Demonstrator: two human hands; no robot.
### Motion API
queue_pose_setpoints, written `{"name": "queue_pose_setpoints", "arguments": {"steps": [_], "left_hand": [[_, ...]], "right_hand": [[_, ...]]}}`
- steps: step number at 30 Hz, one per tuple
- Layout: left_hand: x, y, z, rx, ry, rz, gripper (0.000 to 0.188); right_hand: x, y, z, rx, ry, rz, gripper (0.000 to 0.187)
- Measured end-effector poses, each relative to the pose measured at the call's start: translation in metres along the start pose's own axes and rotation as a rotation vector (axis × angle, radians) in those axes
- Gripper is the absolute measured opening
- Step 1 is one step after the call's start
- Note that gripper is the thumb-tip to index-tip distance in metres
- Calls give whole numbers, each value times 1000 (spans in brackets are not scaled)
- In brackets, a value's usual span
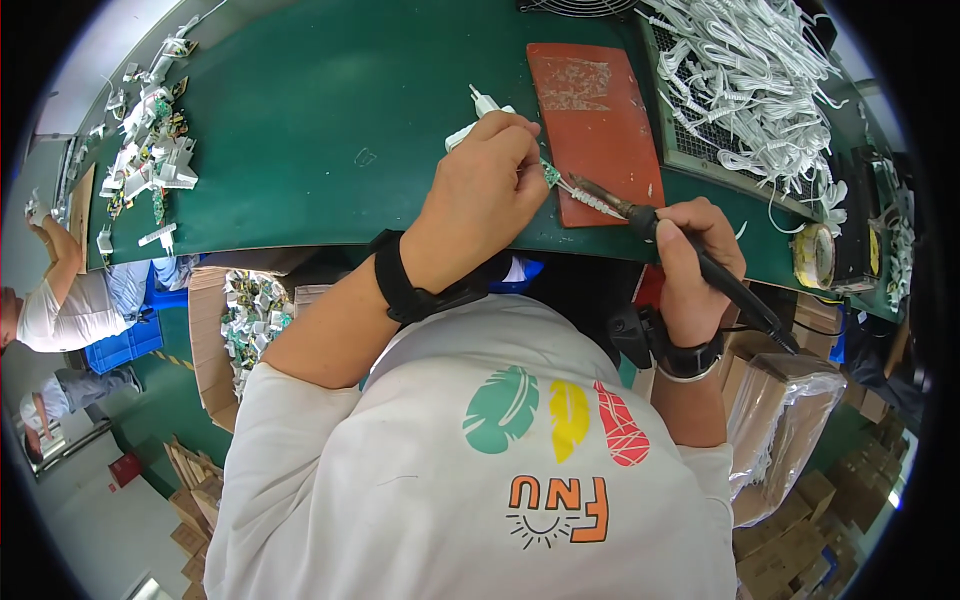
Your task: Solder wires onto small electronic circuit boards at a manufacturing station.
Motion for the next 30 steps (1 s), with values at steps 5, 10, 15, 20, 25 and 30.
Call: {"name": "queue_pose_setpoints", "arguments": {"steps": [5, 10, 15, 20, 25, 30], "left_hand": [[0, 0, -4, 37, -22, 40, 4], [0, -2, -6, 63, -52, 32, 4], [2, 0, -7, 82, -75, 31, 4], [-2, 0, -11, 88, -80, 24, 5], [1, -3, -9, 80, -75, 24, 6], [-9, -2, -4, 130, -37, -97, 11]], "right_hand": [[-3, 0, -6, 25, 8, -4, 5], [-2, 0, -7, 58, 19, 29, 5], [-2, 4, -8, 22, 27, -1, 5], [0, 6, -8, 29, 70, 9, 3], [1, 3, -1, -14, 112, 58, 4], [4, -5, 24, -250, 43, 31, 11]]}}
Point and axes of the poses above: each hand's wrist, its own y-axis away from the middle knuckle, its own z-axis out of the back of the hand, x = y × z, the point moved 8 cm from there along -y, towards the middle knuckle, and after that the axes turned 7 degrees about -x, right-handed, at the moved point
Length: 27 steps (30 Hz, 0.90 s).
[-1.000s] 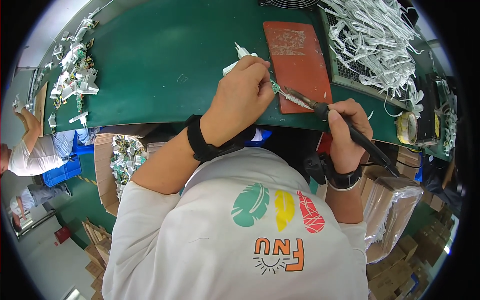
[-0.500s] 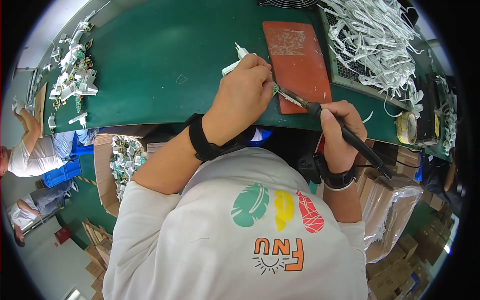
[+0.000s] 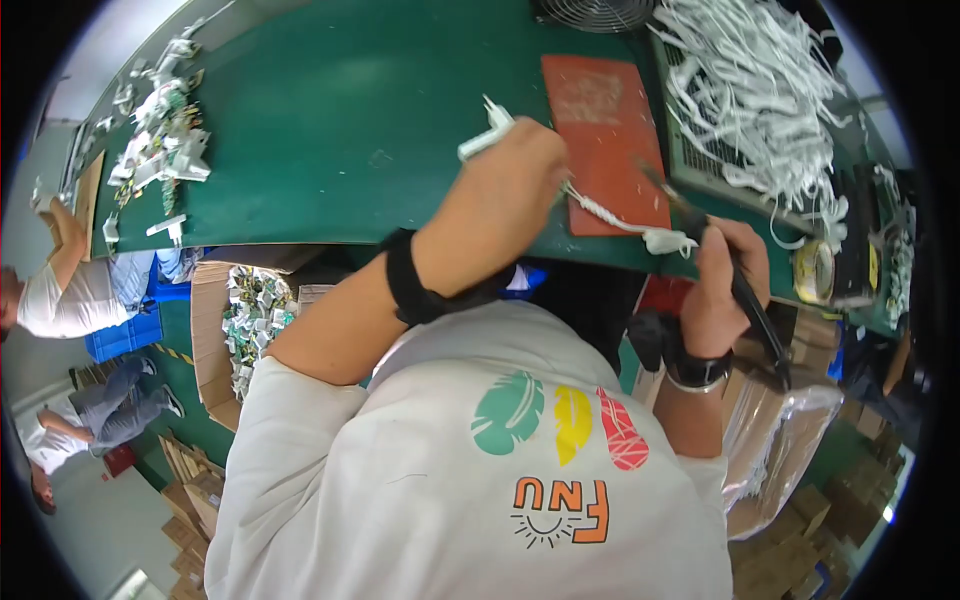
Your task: Solder wires onto small electronic circuit boards at a manufacturing station.
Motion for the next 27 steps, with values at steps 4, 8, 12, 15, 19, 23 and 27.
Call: {"name": "queue_pose_setpoints", "arguments": {"steps": [4, 8, 12, 15, 19, 23, 27], "left_hand": [[-38, 3, -28, 248, 43, -105, 17], [-45, -16, -27, 362, -314, -250, 10], [-36, -55, 41, 81, -317, -474, 13], [17, -108, 115, 89, -613, -398, 15], [115, -156, 236, -255, -854, -16, 20], [201, -102, 337, 42, -1277, 105, 29], [269, 58, 438, 242, -1096, 719, 36]], "right_hand": [[8, -4, 8, -132, 108, 217, 27], [5, -5, 2, -37, 67, -4, 39], [-1, 10, -13, 74, -32, -39, 44], [-12, 25, -26, 168, -27, 85, 43], [-17, 38, -42, 313, 76, 282, 37], [-21, 37, -48, 361, 101, 352, 33], [-20, 39, -54, 346, 159, 355, 31]]}}
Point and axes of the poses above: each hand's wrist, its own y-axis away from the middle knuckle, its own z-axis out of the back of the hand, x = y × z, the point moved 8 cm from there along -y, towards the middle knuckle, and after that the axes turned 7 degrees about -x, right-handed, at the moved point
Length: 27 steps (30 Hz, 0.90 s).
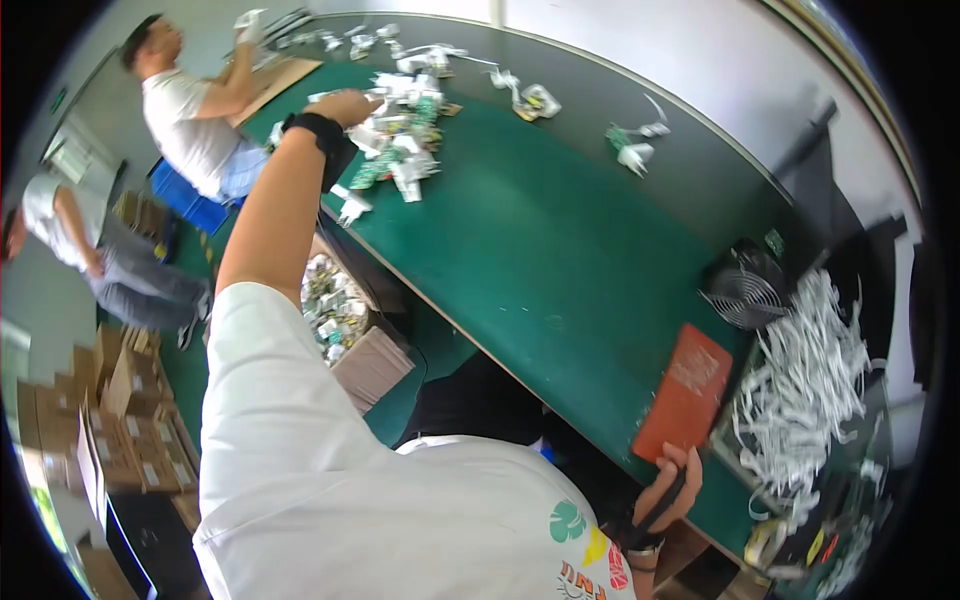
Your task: Solder wires onto small electronic circuit boards at a manufacturing station.
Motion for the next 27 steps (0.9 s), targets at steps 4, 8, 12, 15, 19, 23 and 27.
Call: {"name": "queue_pose_setpoints", "arguments": {"steps": [4, 8, 12, 15, 19, 23, 27], "left_hand": [[29, 42, -82, 260, 361, 257, 54], [-37, 55, -88, 182, 587, 114, 54], [-118, 61, -49, 198, 559, -79, 57], [-169, 58, -35, 232, 593, -202, 56], [-232, 72, -12, 361, 764, -262, 48], [-219, 16, -4, 231, 860, -97, 43], [-138, -47, -17, -79, -54, -123, 43]], "right_hand": [[0, 2, 11, -52, 2, 66, 34], [38, -11, 3, -1, -54, 181, 31], [22, -8, 6, -21, 7, 180, 28], [-25, 8, 15, -107, 76, -186, 32], [-2, 3, 12, 66, 40, 56, 30], [-8, 5, 5, 67, 52, 1, 36], [8, -4, 0, 74, 20, 183, 30]]}}
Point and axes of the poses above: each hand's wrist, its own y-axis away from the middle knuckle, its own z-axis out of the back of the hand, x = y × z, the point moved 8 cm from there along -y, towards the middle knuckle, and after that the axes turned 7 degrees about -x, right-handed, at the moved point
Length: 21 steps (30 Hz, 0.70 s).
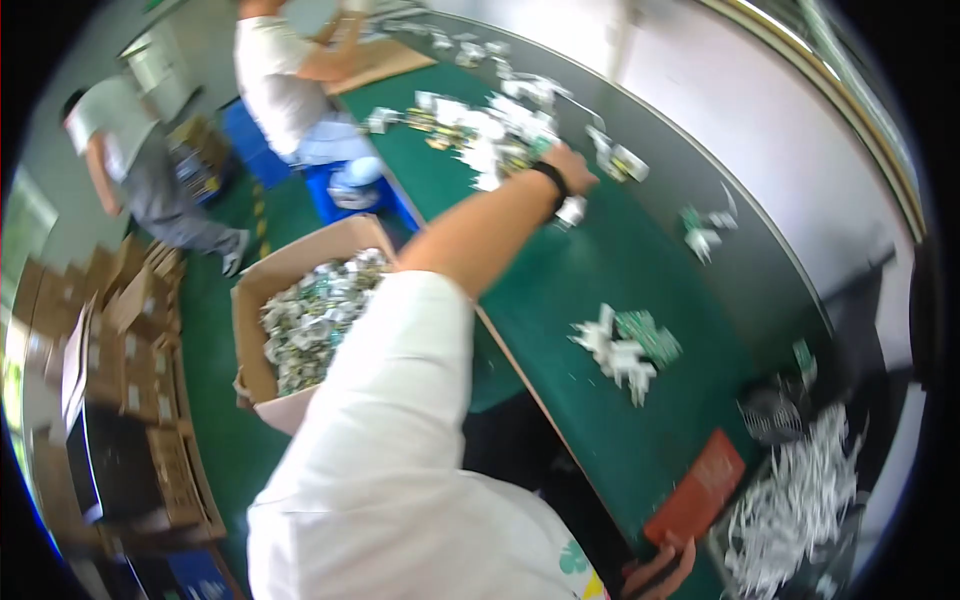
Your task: Solder wires onto small electronic circuit boards at a manufacturing station.
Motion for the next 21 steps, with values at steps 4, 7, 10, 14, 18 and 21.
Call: {"name": "queue_pose_setpoints", "arguments": {"steps": [4, 7, 10, 14, 18, 21], "left_hand": [[-4, -11, -29, 75, 347, 51, 48], [-42, 7, -35, 89, 243, -127, 35], [-68, 26, -32, 34, 158, -208, 25], [-96, 33, -21, 19, 108, -379, 18], [-119, 24, -23, 27, 136, -416, 16], [-125, 18, -9, -20, 194, -374, 15]], "right_hand": [[21, 3, 3, -100, -18, 46, 27], [12, 2, 5, -147, -20, 6, 27], [15, -5, 2, -27, 55, 18, 27], [21, -8, -1, -45, -61, 21, 26], [24, -8, -1, -39, -52, -9, 26], [20, -7, 0, -47, -72, 6, 26]]}}
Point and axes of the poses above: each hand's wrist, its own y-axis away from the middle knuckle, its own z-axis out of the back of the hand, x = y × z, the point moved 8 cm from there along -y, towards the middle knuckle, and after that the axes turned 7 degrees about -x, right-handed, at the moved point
